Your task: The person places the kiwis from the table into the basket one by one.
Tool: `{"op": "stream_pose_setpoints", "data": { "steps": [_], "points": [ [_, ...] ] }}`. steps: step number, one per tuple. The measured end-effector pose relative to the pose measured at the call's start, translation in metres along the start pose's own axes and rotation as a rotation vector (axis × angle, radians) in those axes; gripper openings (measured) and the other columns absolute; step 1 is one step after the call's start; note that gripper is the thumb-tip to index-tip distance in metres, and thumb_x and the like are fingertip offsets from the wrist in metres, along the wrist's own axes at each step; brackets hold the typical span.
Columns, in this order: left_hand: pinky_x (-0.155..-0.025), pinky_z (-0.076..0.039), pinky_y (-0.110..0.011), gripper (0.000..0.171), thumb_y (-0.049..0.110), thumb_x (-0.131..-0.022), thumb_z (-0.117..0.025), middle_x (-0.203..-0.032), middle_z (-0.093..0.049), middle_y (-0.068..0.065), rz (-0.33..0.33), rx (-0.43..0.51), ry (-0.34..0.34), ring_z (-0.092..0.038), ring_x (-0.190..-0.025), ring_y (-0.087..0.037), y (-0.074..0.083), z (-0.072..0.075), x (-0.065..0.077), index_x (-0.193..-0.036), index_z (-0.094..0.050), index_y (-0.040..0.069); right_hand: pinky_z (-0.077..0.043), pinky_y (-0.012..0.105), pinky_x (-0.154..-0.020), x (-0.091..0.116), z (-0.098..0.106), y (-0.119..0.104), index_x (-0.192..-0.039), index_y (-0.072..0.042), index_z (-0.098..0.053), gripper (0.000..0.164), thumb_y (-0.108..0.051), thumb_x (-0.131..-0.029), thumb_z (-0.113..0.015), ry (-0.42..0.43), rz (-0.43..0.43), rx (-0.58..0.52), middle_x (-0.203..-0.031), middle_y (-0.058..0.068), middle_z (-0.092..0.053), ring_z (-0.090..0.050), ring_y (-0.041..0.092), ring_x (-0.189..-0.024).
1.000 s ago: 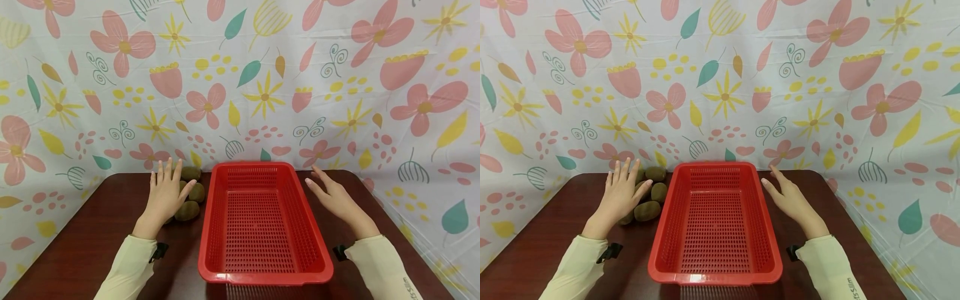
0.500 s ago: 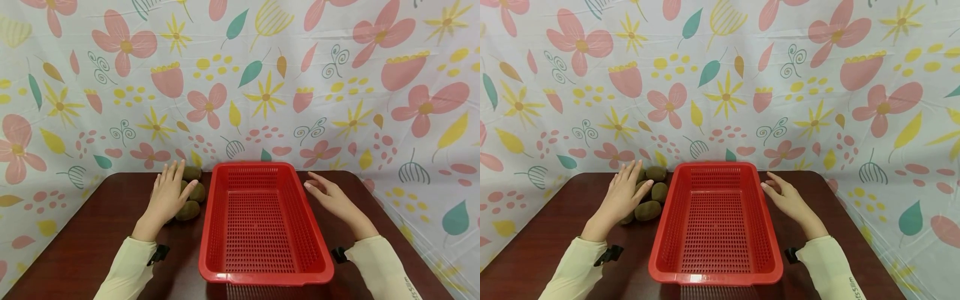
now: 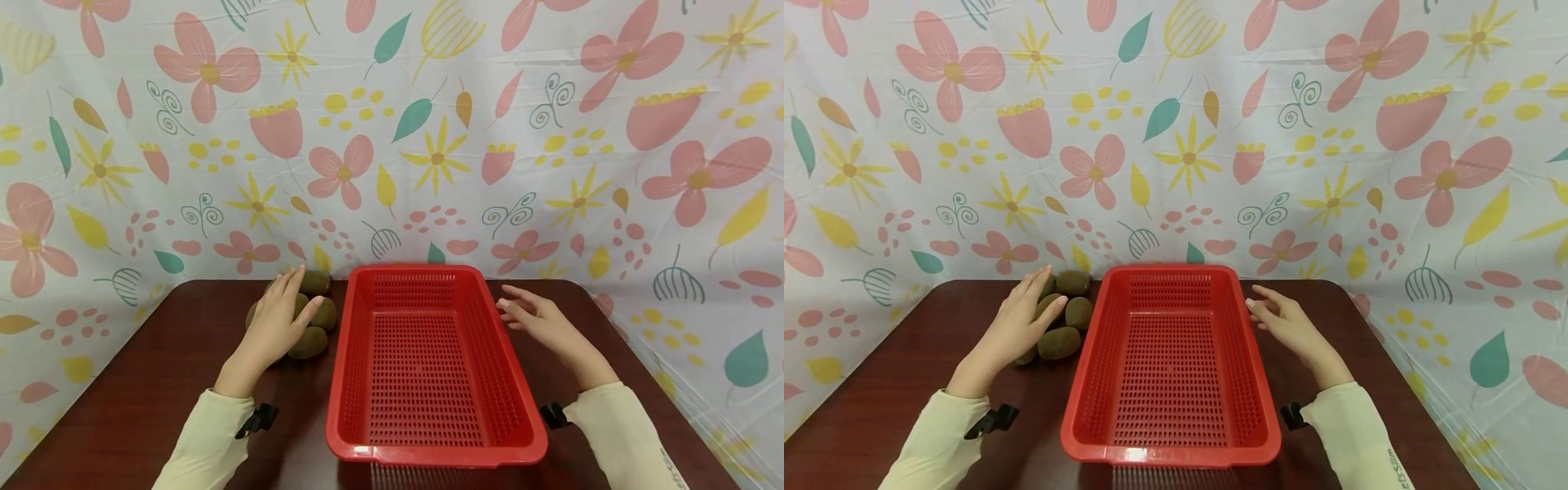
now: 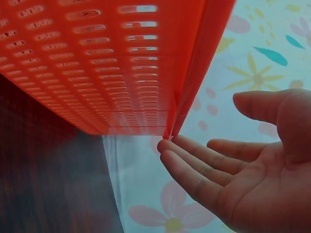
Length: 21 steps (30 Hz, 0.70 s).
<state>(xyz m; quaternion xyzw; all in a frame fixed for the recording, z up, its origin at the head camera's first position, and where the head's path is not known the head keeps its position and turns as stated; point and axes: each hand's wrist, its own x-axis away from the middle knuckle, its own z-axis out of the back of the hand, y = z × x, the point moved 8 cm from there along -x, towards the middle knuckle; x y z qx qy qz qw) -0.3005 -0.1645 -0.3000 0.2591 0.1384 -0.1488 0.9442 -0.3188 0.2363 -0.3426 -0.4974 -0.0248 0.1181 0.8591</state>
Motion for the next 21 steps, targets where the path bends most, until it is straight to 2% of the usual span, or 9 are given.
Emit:
{"op": "stream_pose_setpoints", "data": {
  "steps": [6,12,15,21],
  "points": [
    [-0.108,-0.017,-0.067,0.068,0.039,-0.101,-0.047,-0.153,-0.024,-0.025,0.011,0.045,-0.021,-0.015,-0.141,-0.047,-0.004,-0.004,0.001,-0.153,-0.021,0.004,-0.055,0.035,-0.085,0.0,-0.001,0.009,-0.147,0.004,-0.031,0.065,-0.036,-0.1,-0.052,-0.021,-0.041,-0.052,-0.128,0.029,-0.054,-0.062,0.034,-0.108],
    [-0.107,-0.017,-0.067,0.068,0.04,-0.101,-0.046,-0.152,-0.025,-0.026,0.003,0.074,-0.031,-0.016,-0.14,-0.048,-0.005,-0.006,0.003,-0.152,-0.022,0.003,-0.055,0.033,-0.086,0.002,-0.004,0.012,-0.146,0.006,-0.033,0.063,-0.033,-0.099,-0.054,-0.061,-0.049,-0.094,-0.134,0.031,-0.049,-0.063,0.031,-0.107],
    [-0.107,-0.017,-0.067,0.068,0.04,-0.102,-0.046,-0.152,-0.025,-0.026,0.003,0.09,-0.04,-0.016,-0.14,-0.048,-0.006,-0.007,0.003,-0.152,-0.021,0.003,-0.053,0.037,-0.088,0.002,-0.005,0.013,-0.145,0.005,-0.034,0.062,-0.031,-0.099,-0.054,-0.082,-0.047,-0.1,-0.136,0.029,-0.048,-0.063,0.03,-0.108],
    [-0.107,-0.02,-0.067,0.067,0.038,-0.102,-0.046,-0.151,-0.027,-0.026,0.007,0.109,-0.054,-0.022,-0.139,-0.046,-0.006,-0.007,0.004,-0.152,-0.021,0.002,-0.05,0.049,-0.092,0.004,-0.007,0.018,-0.146,0.002,-0.035,0.065,-0.034,-0.097,-0.059,-0.099,-0.082,-0.107,-0.13,0.025,-0.055,-0.064,0.028,-0.104]
  ]
}}
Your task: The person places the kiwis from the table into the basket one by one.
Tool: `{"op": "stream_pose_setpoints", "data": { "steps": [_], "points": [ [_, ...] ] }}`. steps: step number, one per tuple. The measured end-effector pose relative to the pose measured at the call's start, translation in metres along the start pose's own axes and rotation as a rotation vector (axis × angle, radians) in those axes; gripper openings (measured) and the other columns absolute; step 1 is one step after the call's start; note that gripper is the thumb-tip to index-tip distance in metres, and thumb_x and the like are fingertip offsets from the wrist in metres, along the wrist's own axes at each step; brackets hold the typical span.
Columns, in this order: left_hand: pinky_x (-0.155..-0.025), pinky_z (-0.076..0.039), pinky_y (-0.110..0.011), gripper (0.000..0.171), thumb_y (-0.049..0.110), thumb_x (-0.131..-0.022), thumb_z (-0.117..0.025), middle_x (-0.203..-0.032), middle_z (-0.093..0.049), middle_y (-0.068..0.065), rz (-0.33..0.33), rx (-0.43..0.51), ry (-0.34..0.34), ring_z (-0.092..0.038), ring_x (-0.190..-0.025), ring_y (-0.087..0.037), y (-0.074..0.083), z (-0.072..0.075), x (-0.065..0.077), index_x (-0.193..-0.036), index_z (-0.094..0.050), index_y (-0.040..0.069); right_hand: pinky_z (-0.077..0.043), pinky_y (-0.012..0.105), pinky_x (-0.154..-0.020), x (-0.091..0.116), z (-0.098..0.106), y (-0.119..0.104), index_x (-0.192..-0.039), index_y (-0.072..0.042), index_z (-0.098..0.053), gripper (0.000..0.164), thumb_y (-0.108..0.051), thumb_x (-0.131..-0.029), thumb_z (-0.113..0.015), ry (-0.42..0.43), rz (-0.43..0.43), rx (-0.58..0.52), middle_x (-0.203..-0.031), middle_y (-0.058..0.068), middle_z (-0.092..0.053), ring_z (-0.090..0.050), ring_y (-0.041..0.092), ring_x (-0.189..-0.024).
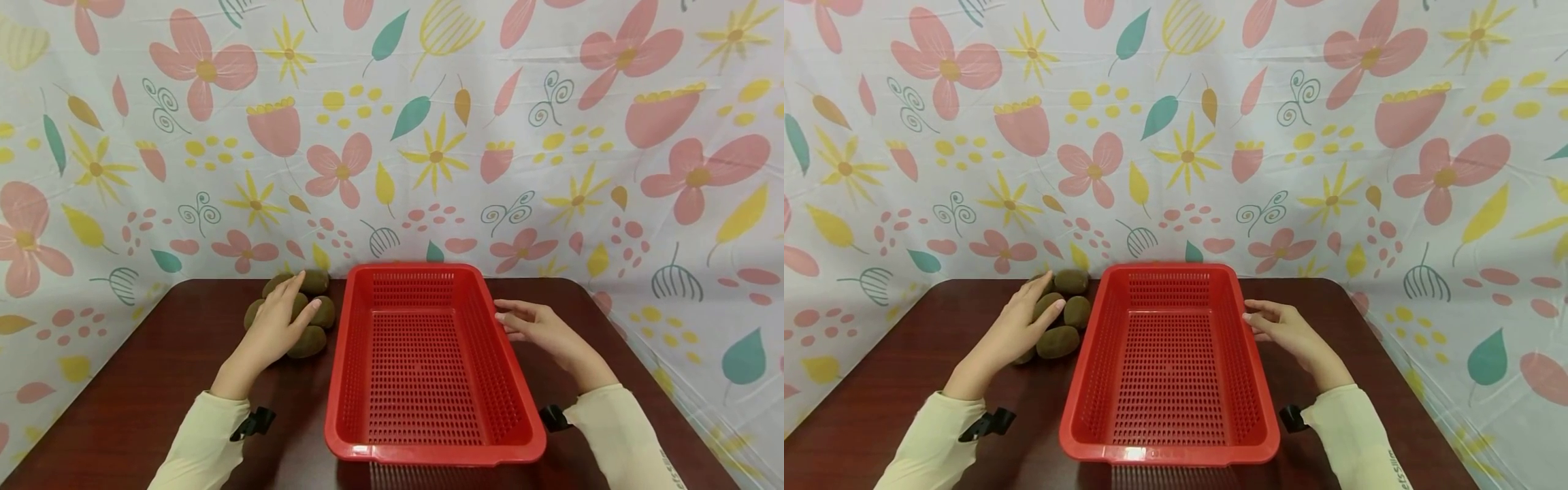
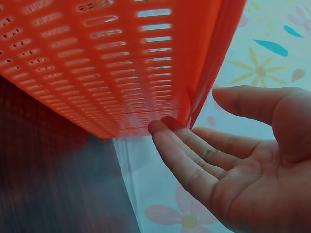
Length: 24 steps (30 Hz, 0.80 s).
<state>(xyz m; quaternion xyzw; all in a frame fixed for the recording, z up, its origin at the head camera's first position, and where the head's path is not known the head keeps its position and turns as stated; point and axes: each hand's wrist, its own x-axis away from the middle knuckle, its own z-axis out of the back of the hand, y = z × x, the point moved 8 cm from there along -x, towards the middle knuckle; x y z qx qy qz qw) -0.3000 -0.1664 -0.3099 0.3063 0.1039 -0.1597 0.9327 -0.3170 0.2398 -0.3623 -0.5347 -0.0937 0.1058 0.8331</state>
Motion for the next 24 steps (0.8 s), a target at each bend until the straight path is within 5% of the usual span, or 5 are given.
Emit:
{"op": "stream_pose_setpoints", "data": {
  "steps": [24],
  "points": [
    [-0.104,-0.026,-0.067,0.061,0.028,-0.102,-0.049,-0.147,-0.032,-0.031,0.016,-0.022,-0.091,-0.029,-0.134,-0.051,-0.025,-0.026,-0.003,-0.149,-0.027,-0.004,-0.056,0.042,-0.082,0.005,-0.006,0.003,-0.149,-0.001,-0.029,0.068,-0.022,-0.095,-0.063,-0.035,-0.008,-0.063,-0.108,0.02,-0.063,-0.066,0.024,-0.09]
  ]
}}
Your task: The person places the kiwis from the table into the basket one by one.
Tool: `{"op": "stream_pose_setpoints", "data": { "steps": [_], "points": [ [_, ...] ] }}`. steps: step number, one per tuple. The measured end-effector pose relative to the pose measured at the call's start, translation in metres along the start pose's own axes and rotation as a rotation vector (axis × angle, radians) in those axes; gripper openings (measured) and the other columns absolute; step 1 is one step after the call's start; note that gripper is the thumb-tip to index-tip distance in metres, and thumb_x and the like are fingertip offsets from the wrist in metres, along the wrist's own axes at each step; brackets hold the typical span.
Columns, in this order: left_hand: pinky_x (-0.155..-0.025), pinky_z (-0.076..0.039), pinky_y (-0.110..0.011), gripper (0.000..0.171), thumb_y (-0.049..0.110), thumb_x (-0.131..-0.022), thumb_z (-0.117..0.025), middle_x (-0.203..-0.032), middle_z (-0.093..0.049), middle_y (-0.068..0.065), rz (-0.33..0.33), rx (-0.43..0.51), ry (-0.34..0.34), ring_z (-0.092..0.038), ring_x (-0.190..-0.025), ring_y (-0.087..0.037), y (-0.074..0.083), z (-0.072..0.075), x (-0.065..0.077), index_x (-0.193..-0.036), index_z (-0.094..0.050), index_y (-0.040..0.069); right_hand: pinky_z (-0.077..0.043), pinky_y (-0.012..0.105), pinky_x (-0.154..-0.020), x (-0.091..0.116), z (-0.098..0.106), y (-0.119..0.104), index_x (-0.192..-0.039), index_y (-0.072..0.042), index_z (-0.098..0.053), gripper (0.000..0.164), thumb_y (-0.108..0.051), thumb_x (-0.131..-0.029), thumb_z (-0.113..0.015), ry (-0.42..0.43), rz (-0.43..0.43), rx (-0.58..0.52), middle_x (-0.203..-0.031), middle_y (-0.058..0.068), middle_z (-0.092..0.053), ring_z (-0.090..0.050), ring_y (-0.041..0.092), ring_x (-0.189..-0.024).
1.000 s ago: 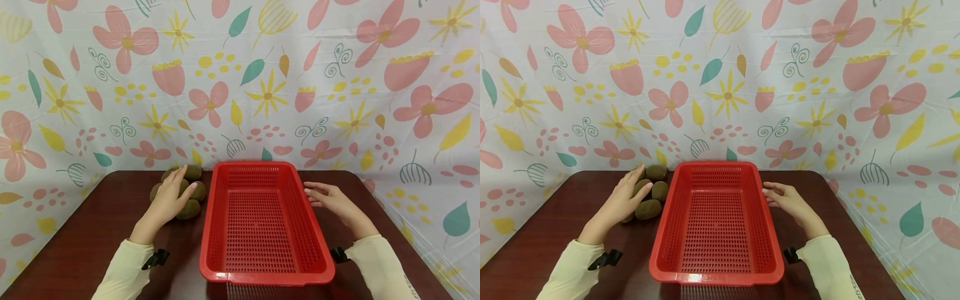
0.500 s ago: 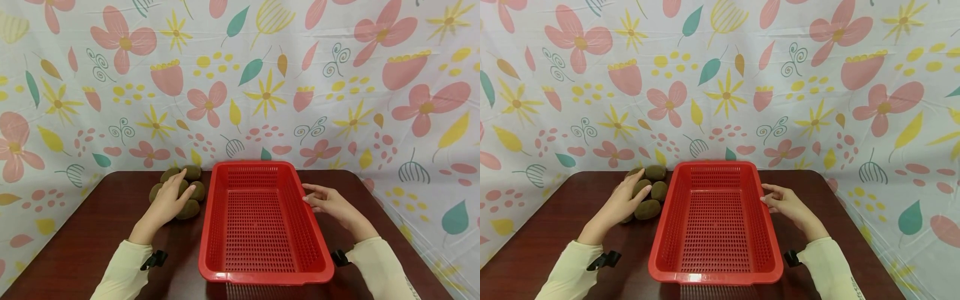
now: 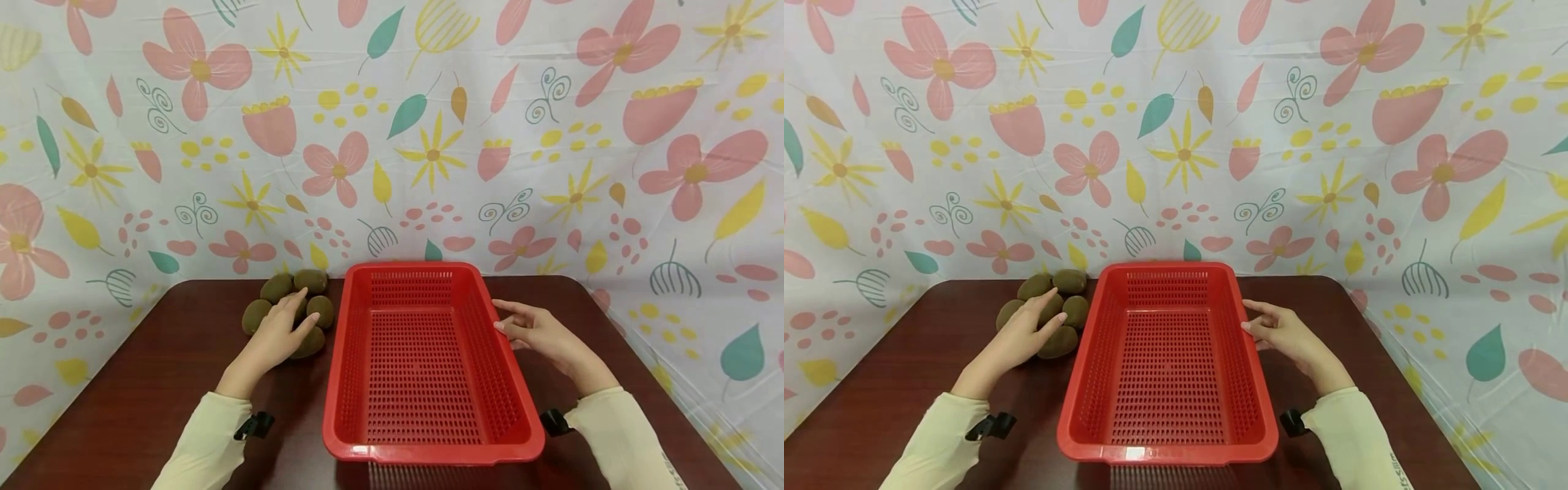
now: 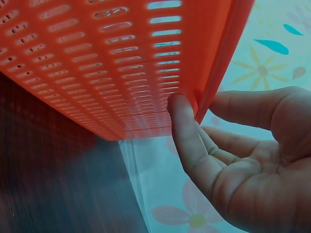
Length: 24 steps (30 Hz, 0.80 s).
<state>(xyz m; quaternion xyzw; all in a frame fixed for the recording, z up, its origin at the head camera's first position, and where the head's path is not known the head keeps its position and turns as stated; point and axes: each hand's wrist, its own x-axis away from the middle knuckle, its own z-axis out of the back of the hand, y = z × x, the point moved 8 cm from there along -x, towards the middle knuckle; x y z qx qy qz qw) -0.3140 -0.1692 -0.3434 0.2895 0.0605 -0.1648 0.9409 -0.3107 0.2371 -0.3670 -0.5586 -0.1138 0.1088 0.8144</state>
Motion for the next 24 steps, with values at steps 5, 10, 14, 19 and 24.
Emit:
{"op": "stream_pose_setpoints", "data": {
  "steps": [5,10,14,19,24],
  "points": [
    [-0.102,-0.03,-0.066,0.06,0.026,-0.101,-0.052,-0.145,-0.034,-0.032,-0.003,-0.022,-0.012,-0.031,-0.133,-0.05,-0.004,-0.008,-0.002,-0.147,-0.031,-0.006,-0.056,0.04,-0.082,0.001,-0.001,-0.002,-0.15,-0.001,-0.028,0.068,-0.02,-0.095,-0.063,-0.009,-0.006,-0.026,-0.108,0.02,-0.063,-0.066,0.023,-0.091],
    [-0.1,-0.035,-0.063,0.058,0.025,-0.1,-0.052,-0.141,-0.037,-0.035,0.002,-0.046,-0.041,-0.034,-0.131,-0.05,-0.007,-0.016,-0.002,-0.144,-0.034,-0.009,-0.056,0.04,-0.082,0.001,-0.002,-0.002,-0.15,0.0,-0.028,0.068,-0.019,-0.095,-0.063,-0.012,-0.013,-0.04,-0.109,0.02,-0.064,-0.067,0.023,-0.092],
    [-0.099,-0.039,-0.059,0.056,0.023,-0.1,-0.053,-0.137,-0.041,-0.034,0.019,-0.081,-0.076,-0.039,-0.128,-0.049,-0.008,-0.024,-0.001,-0.141,-0.037,-0.011,-0.056,0.039,-0.08,0.0,-0.001,0.0,-0.15,0.0,-0.028,0.069,-0.019,-0.094,-0.064,-0.007,-0.018,-0.043,-0.109,0.019,-0.064,-0.067,0.023,-0.091],
    [-0.094,-0.043,-0.057,0.05,0.021,-0.098,-0.056,-0.13,-0.046,-0.033,0.026,-0.16,-0.098,-0.044,-0.121,-0.05,-0.009,-0.031,0.001,-0.135,-0.045,-0.012,-0.057,0.039,-0.078,0.0,-0.001,0.0,-0.15,0.0,-0.028,0.068,-0.018,-0.094,-0.064,0.001,-0.018,-0.048,-0.109,0.02,-0.064,-0.067,0.023,-0.09],
    [-0.086,-0.048,-0.055,0.041,0.018,-0.096,-0.06,-0.116,-0.053,-0.03,0.002,-0.245,-0.081,-0.051,-0.11,-0.049,-0.007,-0.034,0.002,-0.125,-0.055,-0.01,-0.057,0.04,-0.077,0.0,-0.001,0.0,-0.15,0.0,-0.028,0.068,-0.017,-0.095,-0.063,0.011,-0.028,-0.046,-0.107,0.019,-0.064,-0.067,0.024,-0.088]
  ]
}}
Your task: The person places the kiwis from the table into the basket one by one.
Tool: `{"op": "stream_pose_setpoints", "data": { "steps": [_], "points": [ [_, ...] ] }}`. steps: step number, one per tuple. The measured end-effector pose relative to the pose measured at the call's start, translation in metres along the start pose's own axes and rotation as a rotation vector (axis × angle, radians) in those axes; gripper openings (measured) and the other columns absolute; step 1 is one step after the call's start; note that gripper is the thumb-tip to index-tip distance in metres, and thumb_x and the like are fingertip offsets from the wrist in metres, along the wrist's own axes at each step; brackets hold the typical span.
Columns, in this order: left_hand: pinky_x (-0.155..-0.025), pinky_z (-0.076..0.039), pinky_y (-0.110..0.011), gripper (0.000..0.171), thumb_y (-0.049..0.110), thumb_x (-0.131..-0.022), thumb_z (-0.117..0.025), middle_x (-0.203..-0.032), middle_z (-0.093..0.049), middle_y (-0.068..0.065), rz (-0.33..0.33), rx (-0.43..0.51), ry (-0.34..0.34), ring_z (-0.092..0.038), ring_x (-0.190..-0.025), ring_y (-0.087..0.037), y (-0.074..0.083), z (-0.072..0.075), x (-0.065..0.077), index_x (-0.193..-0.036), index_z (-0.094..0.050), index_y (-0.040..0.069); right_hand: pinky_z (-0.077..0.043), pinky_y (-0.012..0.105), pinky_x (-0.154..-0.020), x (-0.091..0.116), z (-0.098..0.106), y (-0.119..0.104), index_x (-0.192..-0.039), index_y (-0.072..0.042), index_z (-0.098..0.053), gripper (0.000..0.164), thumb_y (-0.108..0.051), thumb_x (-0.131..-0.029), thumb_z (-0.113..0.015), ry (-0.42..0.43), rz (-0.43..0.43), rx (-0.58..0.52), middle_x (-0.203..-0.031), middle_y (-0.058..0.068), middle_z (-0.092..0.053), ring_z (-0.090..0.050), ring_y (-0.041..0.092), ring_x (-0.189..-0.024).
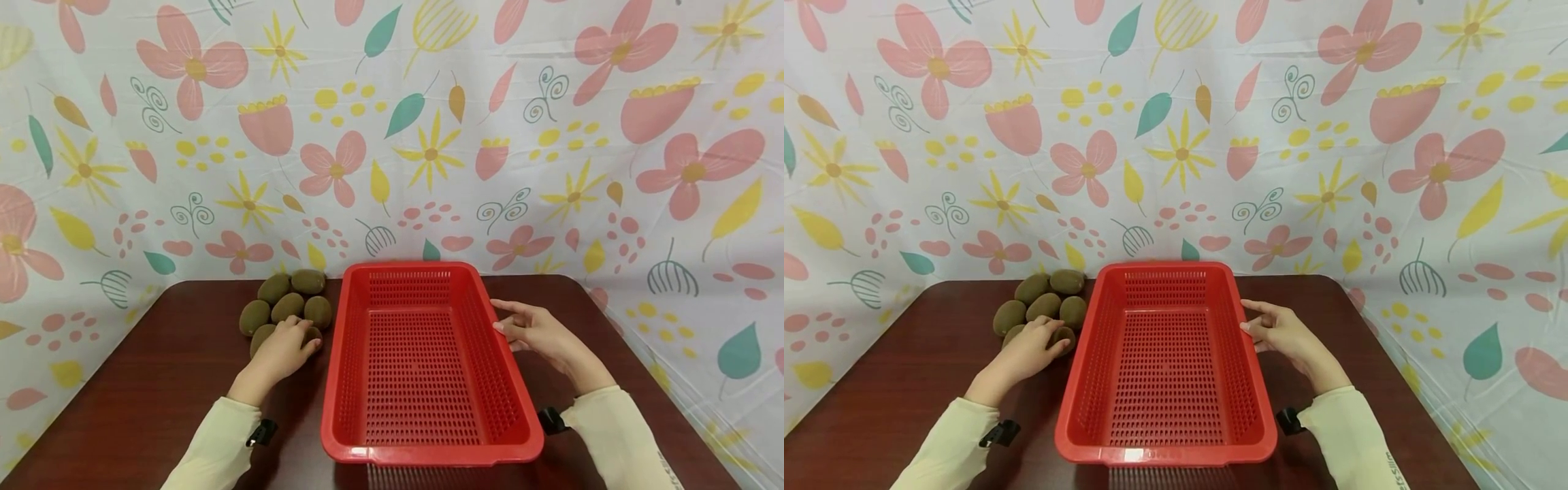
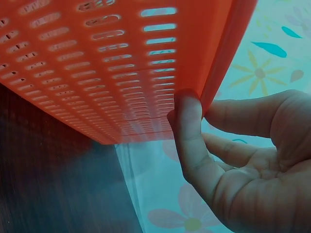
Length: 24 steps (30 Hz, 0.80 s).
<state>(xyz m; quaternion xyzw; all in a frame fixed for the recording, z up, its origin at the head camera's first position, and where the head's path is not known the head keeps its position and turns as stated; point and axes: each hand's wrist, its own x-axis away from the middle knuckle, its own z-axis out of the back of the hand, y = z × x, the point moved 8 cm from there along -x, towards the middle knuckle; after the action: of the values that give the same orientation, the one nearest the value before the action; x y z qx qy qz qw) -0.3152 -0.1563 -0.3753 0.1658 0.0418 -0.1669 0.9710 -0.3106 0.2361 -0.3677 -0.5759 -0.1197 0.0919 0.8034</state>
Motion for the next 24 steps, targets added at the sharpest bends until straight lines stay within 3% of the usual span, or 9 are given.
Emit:
{"op": "stream_pose_setpoints", "data": {
  "steps": [5,10,17,24],
  "points": [
    [-0.073,-0.052,-0.05,0.032,0.015,-0.092,-0.065,-0.097,-0.055,-0.022,-0.002,-0.078,0.045,-0.056,-0.097,-0.045,0.002,-0.001,0.002,-0.113,-0.061,-0.008,-0.057,0.04,-0.077,0.0,0.0,0.0,-0.149,0.001,-0.029,0.066,-0.017,-0.095,-0.062,0.01,-0.008,0.007,-0.105,0.018,-0.065,-0.068,0.024,-0.086],
    [-0.062,-0.053,-0.045,0.026,0.012,-0.088,-0.07,-0.09,-0.053,-0.019,0.002,-0.117,0.066,-0.056,-0.089,-0.042,0.002,-0.002,0.002,-0.105,-0.063,-0.006,-0.057,0.04,-0.077,0.0,0.0,0.001,-0.149,0.001,-0.029,0.067,-0.018,-0.095,-0.063,0.013,-0.007,0.011,-0.103,0.017,-0.065,-0.068,0.025,-0.087],
    [-0.061,-0.054,-0.044,0.033,0.005,-0.08,-0.076,-0.096,-0.055,-0.02,0.009,-0.178,0.078,-0.056,-0.091,-0.039,0.001,-0.007,-0.001,-0.108,-0.063,-0.006,-0.058,0.039,-0.077,0.0,0.0,0.0,-0.149,0.001,-0.029,0.067,-0.019,-0.095,-0.063,0.012,-0.002,0.013,-0.101,0.017,-0.065,-0.068,0.025,-0.088],
    [-0.06,-0.054,-0.043,0.033,0.001,-0.073,-0.081,-0.095,-0.058,-0.019,0.009,-0.251,0.104,-0.059,-0.089,-0.038,0.002,-0.013,-0.004,-0.102,-0.064,-0.004,-0.058,0.04,-0.076,0.0,0.0,0.0,-0.149,0.001,-0.029,0.067,-0.018,-0.094,-0.063,0.007,0.001,0.002,-0.101,0.017,-0.065,-0.068,0.025,-0.086]
  ]
}}
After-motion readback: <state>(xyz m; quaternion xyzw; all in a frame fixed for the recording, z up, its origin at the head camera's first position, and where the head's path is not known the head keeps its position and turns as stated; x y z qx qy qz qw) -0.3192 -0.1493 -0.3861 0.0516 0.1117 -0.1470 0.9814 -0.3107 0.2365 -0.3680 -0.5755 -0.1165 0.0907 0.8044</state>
